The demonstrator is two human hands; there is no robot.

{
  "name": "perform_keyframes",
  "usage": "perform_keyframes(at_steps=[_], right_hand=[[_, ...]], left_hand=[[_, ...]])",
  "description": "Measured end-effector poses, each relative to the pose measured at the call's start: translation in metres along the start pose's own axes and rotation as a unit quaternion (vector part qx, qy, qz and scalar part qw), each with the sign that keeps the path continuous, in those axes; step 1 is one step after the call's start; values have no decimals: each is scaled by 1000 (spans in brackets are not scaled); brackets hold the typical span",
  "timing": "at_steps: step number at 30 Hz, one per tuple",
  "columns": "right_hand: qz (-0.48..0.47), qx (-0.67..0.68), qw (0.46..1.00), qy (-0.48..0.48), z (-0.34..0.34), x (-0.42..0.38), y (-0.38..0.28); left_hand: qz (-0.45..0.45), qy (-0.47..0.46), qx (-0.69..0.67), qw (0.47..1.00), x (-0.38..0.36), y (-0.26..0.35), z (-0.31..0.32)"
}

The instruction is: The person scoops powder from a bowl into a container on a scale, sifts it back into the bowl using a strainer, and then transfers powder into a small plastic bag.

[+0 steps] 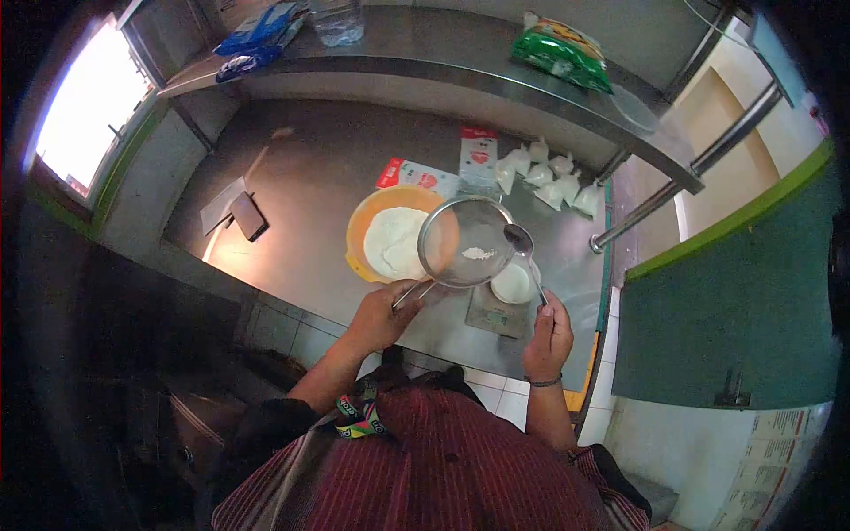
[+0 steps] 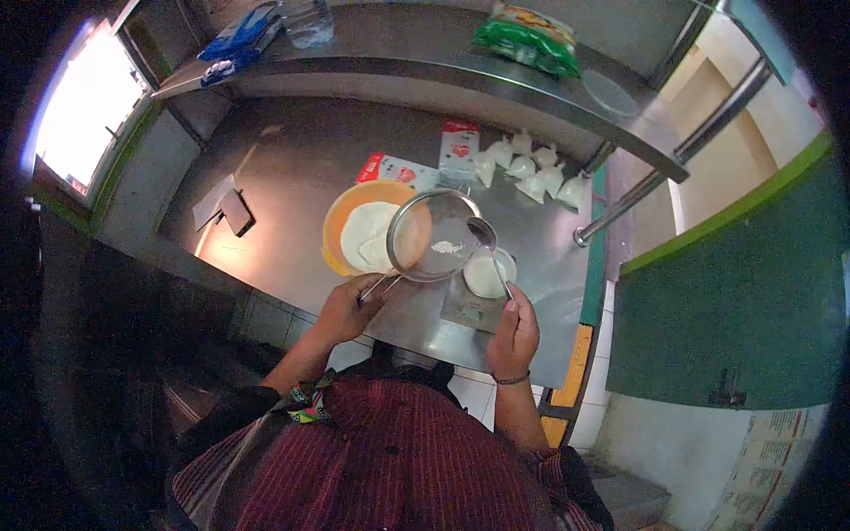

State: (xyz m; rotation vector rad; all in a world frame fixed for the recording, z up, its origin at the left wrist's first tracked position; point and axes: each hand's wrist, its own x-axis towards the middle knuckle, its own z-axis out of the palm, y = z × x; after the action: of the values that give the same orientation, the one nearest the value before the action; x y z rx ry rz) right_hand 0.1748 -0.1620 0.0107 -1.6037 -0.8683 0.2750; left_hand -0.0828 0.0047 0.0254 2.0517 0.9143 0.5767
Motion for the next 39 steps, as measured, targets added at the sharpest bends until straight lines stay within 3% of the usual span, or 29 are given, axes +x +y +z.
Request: perform_keyframes(at_steps=[4,7,9,12,14,15,19,20,24,26,29,33,35,39], right_hand=[[-32,-2,999,-20,39,20,-25],[-60,-84,991,-88,64,40,-45],[-128,-172,966,-144,79,54,-64],[-158,-188,946,-214,102,76,-87],[-171,-210,934,-234,117,90,-97],[-179,-225,925,-250,123,94,-100],[-210,-243,916,-242,145,108,-114],[-185,-247,921,-238,149,109,-120],[-144,-251,936,-201,157,110,-130],[-133,-235,946,-177,158,109,-120],[-97,-194,967,-133,156,101,-112],[-26,-117,988,-93,157,85,-119],[-20,-130,987,-89,152,78,-118],[36,-142,986,-81,147,66,-132]], left_hand=[[-52,-4,-3,999,-5,-26,-35],[-44,-7,-17,999,-4,-58,-61],[-29,-11,-30,999,-2,-80,-77],[-45,-49,-4,998,18,-92,-107],[-137,-162,7,977,31,-80,-137],[-138,-160,1,977,35,-91,-142],[16,-174,-10,985,52,-151,-147],[76,-164,-2,984,55,-162,-148],[68,-195,-44,977,72,-182,-154],[-76,-258,-102,958,76,-177,-165],[-136,-275,-219,926,80,-177,-172],[-150,-279,-308,897,83,-197,-169],[-171,-273,-395,860,85,-213,-161],[-155,-265,-425,851,85,-227,-155]])
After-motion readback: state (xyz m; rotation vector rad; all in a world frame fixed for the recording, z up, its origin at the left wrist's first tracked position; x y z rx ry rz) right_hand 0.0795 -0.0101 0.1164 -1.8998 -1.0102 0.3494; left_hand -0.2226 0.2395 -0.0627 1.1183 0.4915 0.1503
